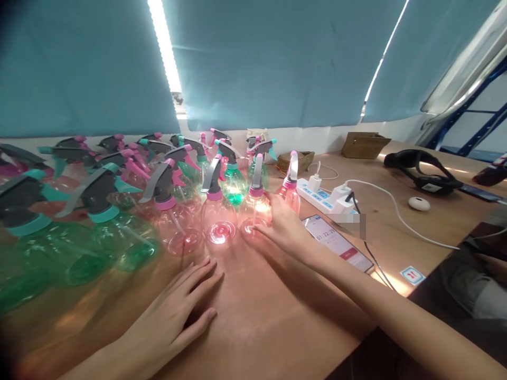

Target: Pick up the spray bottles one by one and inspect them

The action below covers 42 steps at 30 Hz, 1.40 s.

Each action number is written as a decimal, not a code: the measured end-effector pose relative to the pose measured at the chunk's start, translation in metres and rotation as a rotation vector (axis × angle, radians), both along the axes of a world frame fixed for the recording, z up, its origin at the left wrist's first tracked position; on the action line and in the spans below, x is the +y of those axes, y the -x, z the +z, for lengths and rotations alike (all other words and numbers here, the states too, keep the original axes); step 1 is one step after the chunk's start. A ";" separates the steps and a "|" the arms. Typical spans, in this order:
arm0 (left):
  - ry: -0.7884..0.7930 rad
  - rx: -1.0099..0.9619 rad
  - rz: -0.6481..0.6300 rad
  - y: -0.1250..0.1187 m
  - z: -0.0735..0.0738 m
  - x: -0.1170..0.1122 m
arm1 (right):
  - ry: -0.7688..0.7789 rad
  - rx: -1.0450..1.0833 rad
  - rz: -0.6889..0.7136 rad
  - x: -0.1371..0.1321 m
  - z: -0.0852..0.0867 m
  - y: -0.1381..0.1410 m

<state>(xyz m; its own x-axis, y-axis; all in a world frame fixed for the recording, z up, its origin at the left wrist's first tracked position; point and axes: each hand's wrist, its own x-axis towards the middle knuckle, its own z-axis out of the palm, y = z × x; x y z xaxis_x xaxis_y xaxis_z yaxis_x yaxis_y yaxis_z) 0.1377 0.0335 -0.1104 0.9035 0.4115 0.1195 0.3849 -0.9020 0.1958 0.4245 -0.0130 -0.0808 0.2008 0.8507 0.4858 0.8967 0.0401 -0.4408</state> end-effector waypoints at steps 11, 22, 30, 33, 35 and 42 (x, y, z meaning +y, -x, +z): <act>-0.020 -0.079 -0.030 -0.003 -0.008 0.004 | 0.017 0.090 0.017 0.006 0.008 0.006; -0.072 -0.102 -0.058 -0.010 -0.007 0.010 | -0.131 0.261 -0.329 -0.038 0.044 -0.024; -0.098 -0.126 -0.121 -0.021 -0.014 0.003 | -0.119 0.312 -0.381 0.003 0.040 -0.060; -0.097 -0.109 -0.119 -0.021 -0.010 -0.003 | -0.077 0.305 -0.335 0.014 0.040 -0.064; -0.098 -0.106 -0.099 -0.020 -0.007 -0.009 | -0.061 0.300 -0.298 0.017 0.041 -0.064; -0.011 -0.129 -0.090 -0.013 -0.001 -0.019 | -0.119 0.314 -0.304 0.001 0.053 -0.053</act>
<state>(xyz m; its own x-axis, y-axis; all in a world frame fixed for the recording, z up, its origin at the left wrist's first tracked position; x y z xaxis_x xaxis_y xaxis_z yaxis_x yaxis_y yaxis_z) 0.1508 0.0141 -0.1115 0.9135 0.3276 0.2413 0.2747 -0.9341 0.2282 0.4779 -0.0121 -0.0273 0.5861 0.6725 0.4519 0.6990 -0.1376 -0.7018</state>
